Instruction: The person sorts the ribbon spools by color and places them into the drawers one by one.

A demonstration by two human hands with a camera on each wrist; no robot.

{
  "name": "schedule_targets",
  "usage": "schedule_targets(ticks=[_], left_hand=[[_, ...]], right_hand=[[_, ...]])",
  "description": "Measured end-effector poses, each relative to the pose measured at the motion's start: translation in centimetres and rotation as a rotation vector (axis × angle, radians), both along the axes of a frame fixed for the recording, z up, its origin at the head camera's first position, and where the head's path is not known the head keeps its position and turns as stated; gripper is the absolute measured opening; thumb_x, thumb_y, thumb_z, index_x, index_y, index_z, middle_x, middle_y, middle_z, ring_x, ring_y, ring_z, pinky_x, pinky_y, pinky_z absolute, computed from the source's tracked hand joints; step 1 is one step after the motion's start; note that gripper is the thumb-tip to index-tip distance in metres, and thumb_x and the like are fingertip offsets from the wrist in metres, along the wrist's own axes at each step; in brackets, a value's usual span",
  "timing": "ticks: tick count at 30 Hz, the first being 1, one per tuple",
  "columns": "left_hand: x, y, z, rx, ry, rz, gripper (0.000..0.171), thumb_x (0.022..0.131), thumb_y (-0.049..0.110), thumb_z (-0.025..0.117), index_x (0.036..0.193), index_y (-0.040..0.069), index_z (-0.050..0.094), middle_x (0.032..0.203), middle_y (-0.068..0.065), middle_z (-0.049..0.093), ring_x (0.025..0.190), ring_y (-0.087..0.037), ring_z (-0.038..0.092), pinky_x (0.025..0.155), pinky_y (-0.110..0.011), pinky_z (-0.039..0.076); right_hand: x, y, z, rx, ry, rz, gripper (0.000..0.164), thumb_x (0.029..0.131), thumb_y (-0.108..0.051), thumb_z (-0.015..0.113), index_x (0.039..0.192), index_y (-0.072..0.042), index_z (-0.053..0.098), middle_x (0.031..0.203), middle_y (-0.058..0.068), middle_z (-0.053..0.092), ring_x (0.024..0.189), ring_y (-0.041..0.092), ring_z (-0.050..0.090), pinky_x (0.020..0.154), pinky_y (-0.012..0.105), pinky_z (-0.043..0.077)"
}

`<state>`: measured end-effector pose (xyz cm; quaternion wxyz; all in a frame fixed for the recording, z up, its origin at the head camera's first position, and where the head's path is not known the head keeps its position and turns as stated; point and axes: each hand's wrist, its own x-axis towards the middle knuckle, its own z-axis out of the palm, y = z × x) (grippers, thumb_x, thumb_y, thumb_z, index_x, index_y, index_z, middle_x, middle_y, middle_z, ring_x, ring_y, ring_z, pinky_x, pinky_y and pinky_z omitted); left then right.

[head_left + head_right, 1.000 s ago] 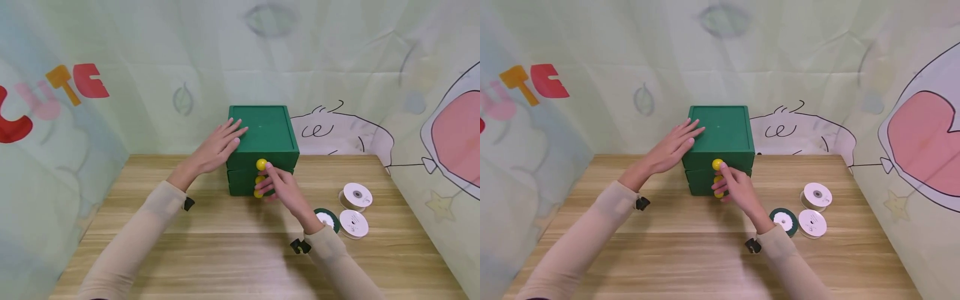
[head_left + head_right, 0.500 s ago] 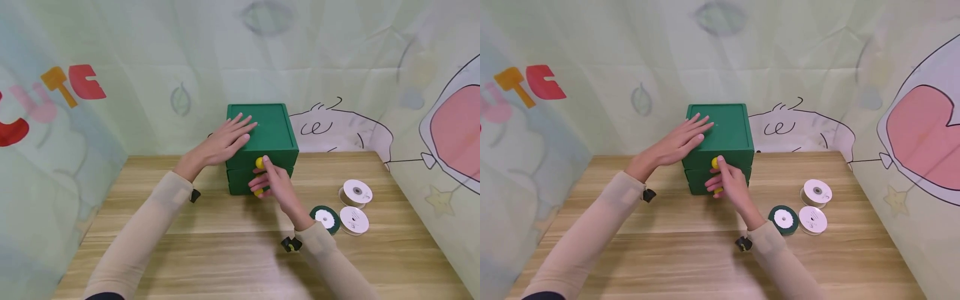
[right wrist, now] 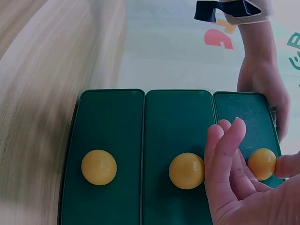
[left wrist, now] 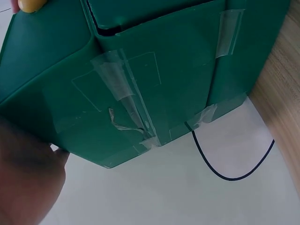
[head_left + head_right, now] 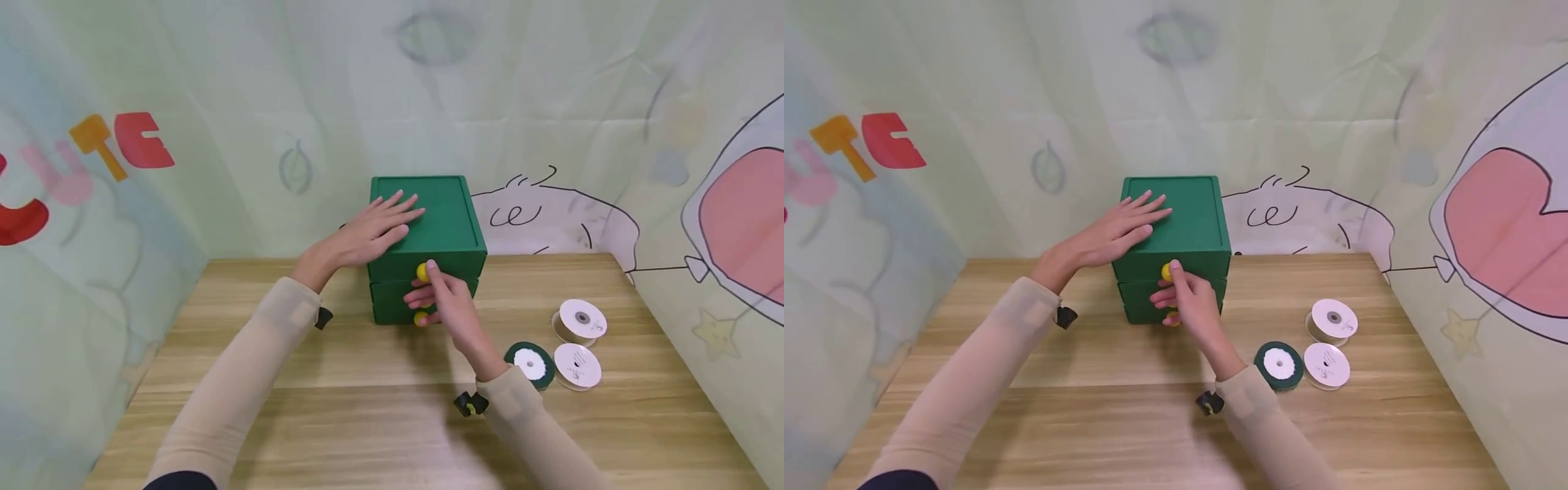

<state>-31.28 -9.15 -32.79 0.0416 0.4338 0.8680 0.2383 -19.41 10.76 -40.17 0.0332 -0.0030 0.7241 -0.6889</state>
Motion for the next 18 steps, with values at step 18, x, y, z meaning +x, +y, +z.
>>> schedule_targets(ticks=[18], left_hand=[[-0.6,-0.1,0.8,-0.127,-0.039,-0.034,0.059,0.115,0.035,0.042,0.169,0.015,0.03,0.178,-0.007,0.017,0.166,-0.03,0.003,0.132,-0.053,-0.005]], right_hand=[[-0.1,-0.2,0.0,-0.021,0.01,0.002,0.067,0.114,-0.054,0.039,0.113,0.007,0.066,0.097,0.016,0.08,0.084,0.02,0.076,0.063,0.033,0.063]])
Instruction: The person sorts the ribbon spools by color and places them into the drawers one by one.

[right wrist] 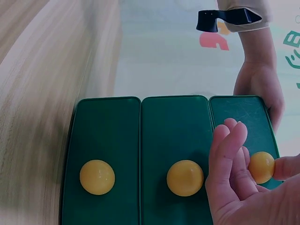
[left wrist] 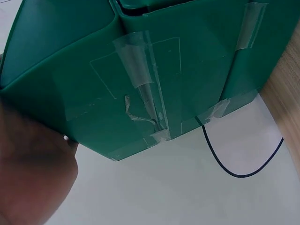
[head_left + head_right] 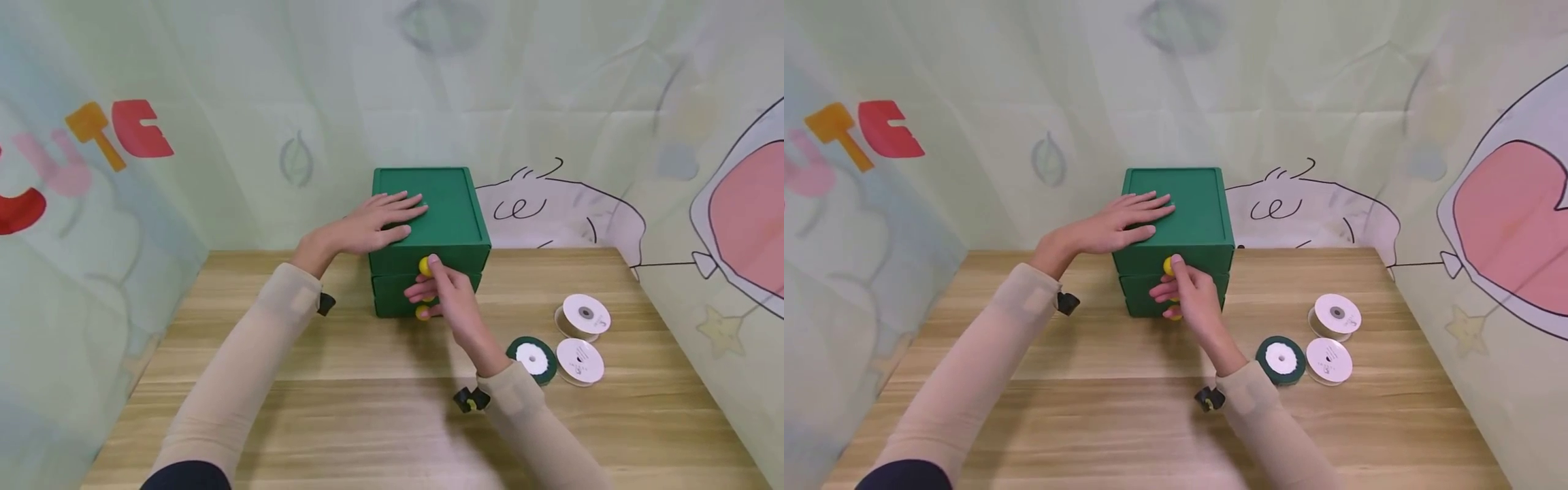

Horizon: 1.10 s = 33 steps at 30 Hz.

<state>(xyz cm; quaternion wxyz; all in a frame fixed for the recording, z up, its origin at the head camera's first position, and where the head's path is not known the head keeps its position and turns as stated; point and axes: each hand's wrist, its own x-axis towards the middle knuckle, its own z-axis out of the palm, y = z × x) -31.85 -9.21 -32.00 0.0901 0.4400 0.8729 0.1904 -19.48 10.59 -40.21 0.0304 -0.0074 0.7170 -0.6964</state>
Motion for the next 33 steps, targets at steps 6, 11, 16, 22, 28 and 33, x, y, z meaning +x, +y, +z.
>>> schedule_targets(ticks=[6,11,16,22,28,33], left_hand=[[0.2,0.1,0.3,-0.019,-0.008,-0.001,0.059,0.115,0.035,0.041,0.169,0.015,0.03,0.178,-0.006,0.016,0.166,-0.03,0.004,0.132,-0.054,-0.003],[0.2,0.3,0.3,-0.03,-0.007,0.001,0.059,0.115,0.037,0.04,0.169,0.016,0.029,0.178,-0.006,0.015,0.166,-0.029,0.003,0.132,-0.053,-0.004],[0.2,0.5,0.3,-0.032,-0.006,-0.003,0.059,0.115,0.036,0.04,0.169,0.016,0.028,0.178,-0.006,0.015,0.166,-0.03,0.003,0.132,-0.053,-0.004],[0.1,0.6,0.3,-0.033,-0.004,-0.001,0.059,0.115,0.036,0.04,0.169,0.015,0.028,0.178,-0.007,0.015,0.166,-0.03,0.003,0.132,-0.054,-0.004],[0.0,0.6,0.1,-0.03,-0.008,0.004,0.059,0.115,0.037,0.04,0.169,0.016,0.029,0.178,-0.006,0.016,0.166,-0.03,0.004,0.132,-0.053,-0.004],[-0.1,0.7,-0.1,-0.024,-0.006,0.004,0.059,0.115,0.036,0.04,0.169,0.016,0.029,0.178,-0.006,0.016,0.166,-0.03,0.005,0.132,-0.053,-0.004]], right_hand=[[0.5,0.1,0.3,0.003,-0.004,0.0,0.066,0.114,-0.053,0.039,0.111,0.007,0.065,0.095,0.015,0.08,0.082,0.019,0.075,0.063,0.032,0.062],[0.8,0.2,0.4,0.005,-0.012,-0.003,0.064,0.114,-0.052,0.039,0.111,0.007,0.065,0.093,0.014,0.08,0.082,0.019,0.074,0.063,0.032,0.062],[1.2,0.4,0.4,0.012,-0.021,-0.002,0.064,0.114,-0.051,0.039,0.112,0.008,0.064,0.093,0.013,0.08,0.083,0.023,0.074,0.063,0.032,0.061],[1.7,0.5,0.1,0.026,-0.021,0.01,0.066,0.114,-0.054,0.039,0.112,0.007,0.064,0.095,0.015,0.08,0.085,0.025,0.074,0.065,0.033,0.061],[2.1,0.5,-0.1,0.027,-0.027,0.004,0.065,0.114,-0.053,0.04,0.112,0.007,0.065,0.094,0.015,0.079,0.084,0.024,0.073,0.066,0.036,0.062],[2.5,0.6,-0.2,0.024,-0.03,0.008,0.065,0.114,-0.052,0.039,0.112,0.008,0.064,0.094,0.016,0.079,0.084,0.024,0.074,0.065,0.034,0.061]])
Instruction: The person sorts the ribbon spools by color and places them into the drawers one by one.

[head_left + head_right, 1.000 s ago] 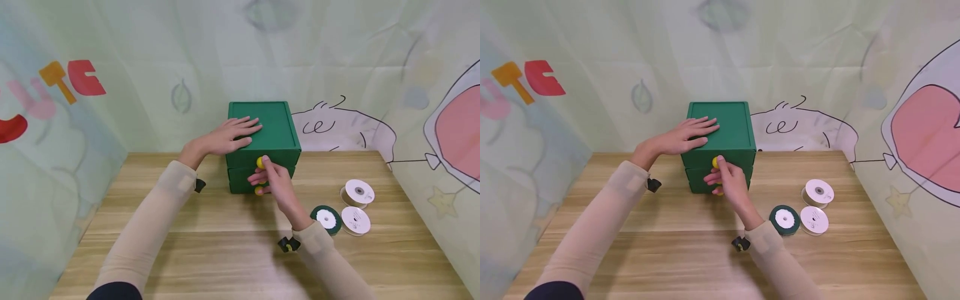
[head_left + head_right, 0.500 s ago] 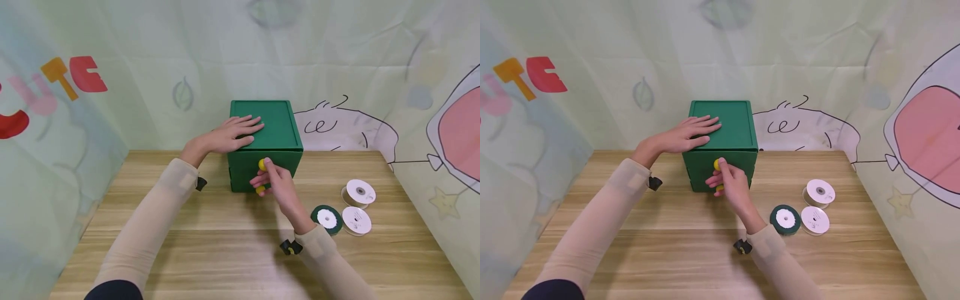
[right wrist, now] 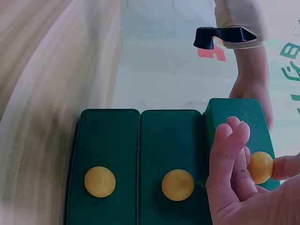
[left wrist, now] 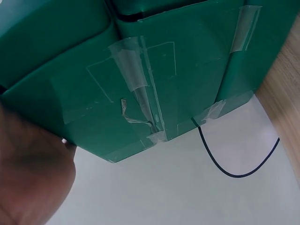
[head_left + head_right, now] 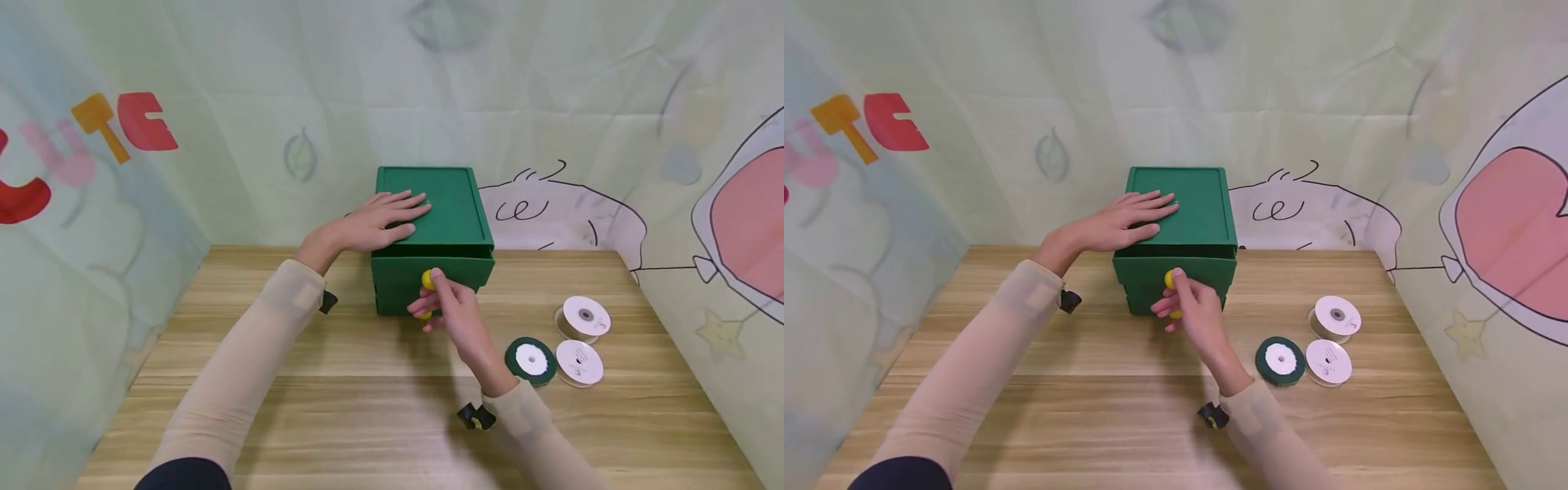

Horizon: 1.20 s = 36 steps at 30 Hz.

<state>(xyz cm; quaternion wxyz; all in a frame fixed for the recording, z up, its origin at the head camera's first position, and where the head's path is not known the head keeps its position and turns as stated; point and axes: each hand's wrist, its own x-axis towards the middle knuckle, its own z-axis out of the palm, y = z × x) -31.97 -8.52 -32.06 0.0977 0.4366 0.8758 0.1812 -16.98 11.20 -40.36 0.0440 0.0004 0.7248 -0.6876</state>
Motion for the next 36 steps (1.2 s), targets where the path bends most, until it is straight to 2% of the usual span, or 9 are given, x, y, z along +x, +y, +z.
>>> schedule_targets(ticks=[7,14,18,24,32,36], left_hand=[[-0.1,0.3,-0.1,0.0,0.023,-0.001,0.059,0.115,0.036,0.04,0.169,0.015,0.029,0.178,-0.007,0.017,0.166,-0.03,0.005,0.132,-0.053,-0.003],[-0.1,0.4,-0.2,-0.002,0.028,0.005,0.06,0.114,0.037,0.041,0.169,0.016,0.029,0.178,-0.007,0.017,0.166,-0.03,0.006,0.132,-0.053,-0.004],[-0.1,0.5,-0.2,-0.003,0.026,0.009,0.06,0.114,0.038,0.041,0.169,0.017,0.03,0.178,-0.006,0.017,0.166,-0.03,0.005,0.132,-0.052,-0.004],[0.0,0.5,-0.2,-0.004,0.03,0.009,0.059,0.115,0.037,0.041,0.169,0.017,0.03,0.178,-0.006,0.017,0.166,-0.03,0.006,0.132,-0.053,-0.003],[0.2,0.8,-0.4,0.001,0.024,-0.004,0.059,0.115,0.036,0.042,0.169,0.015,0.03,0.178,-0.007,0.017,0.166,-0.03,0.006,0.132,-0.053,-0.003],[0.2,1.0,-0.4,0.001,0.029,0.001,0.059,0.115,0.036,0.04,0.169,0.016,0.029,0.178,-0.006,0.017,0.166,-0.029,0.006,0.133,-0.052,-0.003]], right_hand=[[0.6,0.3,0.0,0.017,-0.001,-0.001,0.063,0.115,-0.05,0.039,0.113,0.007,0.065,0.095,0.016,0.079,0.085,0.024,0.074,0.065,0.032,0.061],[1.3,0.4,0.0,0.028,-0.006,-0.002,0.059,0.114,-0.051,0.04,0.109,0.001,0.066,0.096,0.016,0.08,0.086,0.025,0.074,0.067,0.033,0.062],[1.9,0.4,0.1,0.032,0.001,-0.001,0.059,0.114,-0.051,0.041,0.107,0.002,0.067,0.095,0.015,0.08,0.085,0.025,0.074,0.068,0.036,0.063],[2.6,0.4,0.0,0.037,0.005,0.004,0.064,0.114,-0.052,0.041,0.112,0.006,0.067,0.094,0.014,0.08,0.086,0.025,0.074,0.066,0.033,0.062],[3.7,0.6,-0.3,0.044,-0.012,-0.007,0.06,0.113,-0.053,0.042,0.11,0.001,0.068,0.093,0.013,0.08,0.085,0.026,0.074,0.066,0.032,0.062],[4.1,0.7,-0.2,0.028,-0.011,-0.006,0.058,0.113,-0.052,0.043,0.107,0.0,0.068,0.092,0.013,0.079,0.08,0.027,0.073,0.067,0.032,0.062]])
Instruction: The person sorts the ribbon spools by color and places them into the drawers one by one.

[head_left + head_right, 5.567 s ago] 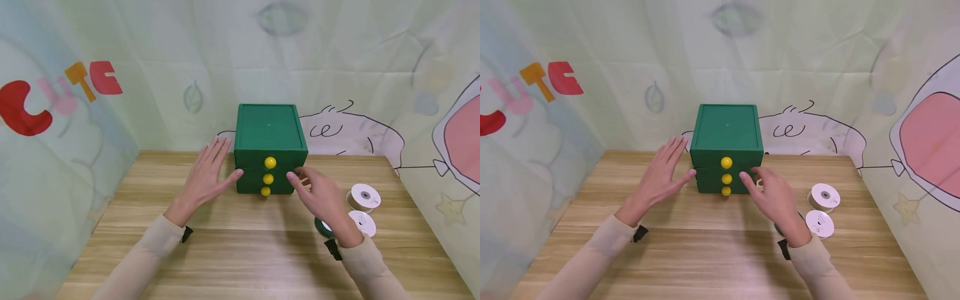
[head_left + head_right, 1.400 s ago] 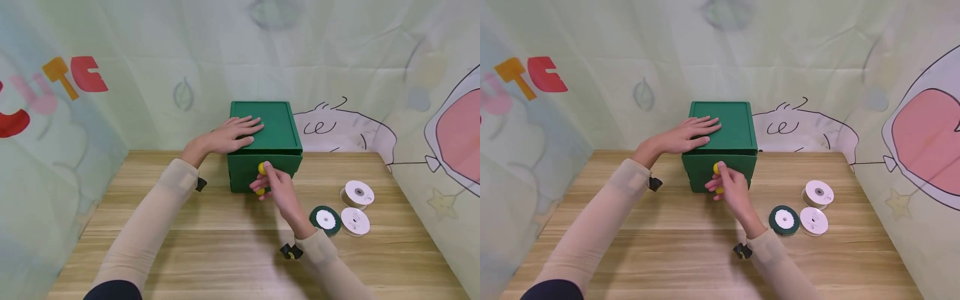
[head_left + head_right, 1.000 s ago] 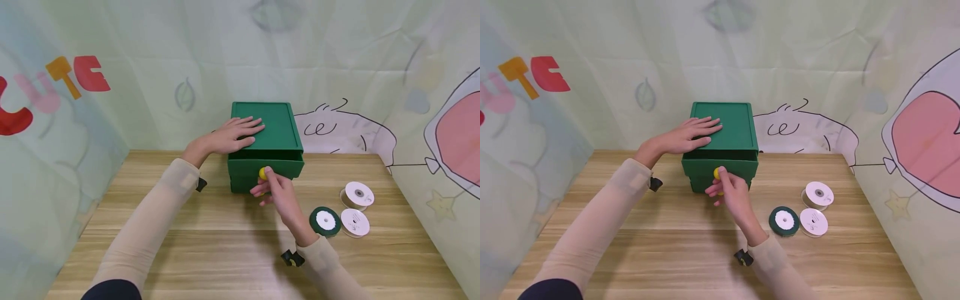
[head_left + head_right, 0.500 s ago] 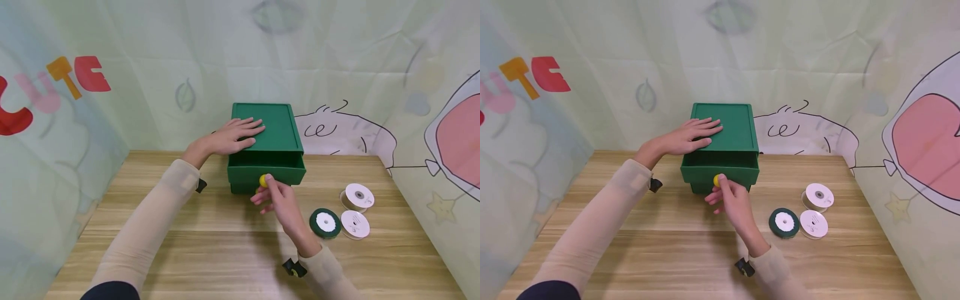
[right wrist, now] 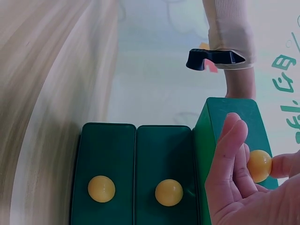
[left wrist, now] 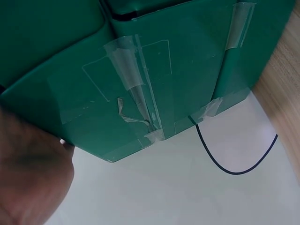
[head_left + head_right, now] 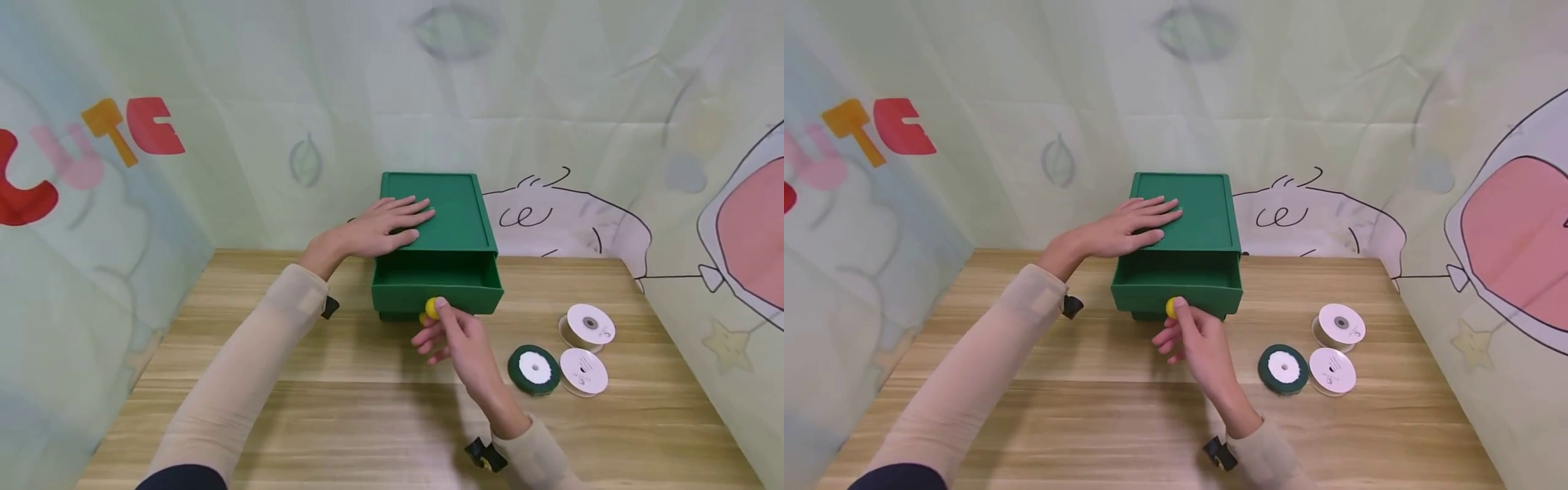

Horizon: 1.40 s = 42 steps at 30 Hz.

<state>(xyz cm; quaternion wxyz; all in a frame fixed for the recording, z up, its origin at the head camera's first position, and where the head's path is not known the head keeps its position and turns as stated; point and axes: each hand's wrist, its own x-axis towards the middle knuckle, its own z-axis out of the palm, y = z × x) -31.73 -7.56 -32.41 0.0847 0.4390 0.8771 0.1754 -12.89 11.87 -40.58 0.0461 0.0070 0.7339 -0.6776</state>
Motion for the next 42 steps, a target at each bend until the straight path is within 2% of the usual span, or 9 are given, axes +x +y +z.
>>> schedule_targets(ticks=[19,42], left_hand=[[-0.3,-0.2,-0.4,-0.002,-0.004,-0.003,0.06,0.115,0.038,0.041,0.169,0.017,0.029,0.178,-0.006,0.017,0.166,-0.031,0.007,0.132,-0.054,-0.002],[-0.3,-0.6,-0.7,0.013,0.019,-0.004,0.058,0.115,0.035,0.041,0.169,0.016,0.03,0.177,-0.008,0.018,0.166,-0.031,0.007,0.132,-0.055,-0.002]], right_hand=[[0.9,-0.2,-0.4,-0.063,-0.044,-0.02,0.056,0.113,-0.05,0.046,0.101,0.002,0.066,0.087,0.015,0.078,0.075,0.025,0.073,0.062,0.03,0.061],[1.2,-0.3,-0.6,-0.043,-0.068,-0.017,0.059,0.112,-0.052,0.045,0.103,0.003,0.066,0.087,0.016,0.078,0.076,0.026,0.073,0.066,0.032,0.062]])
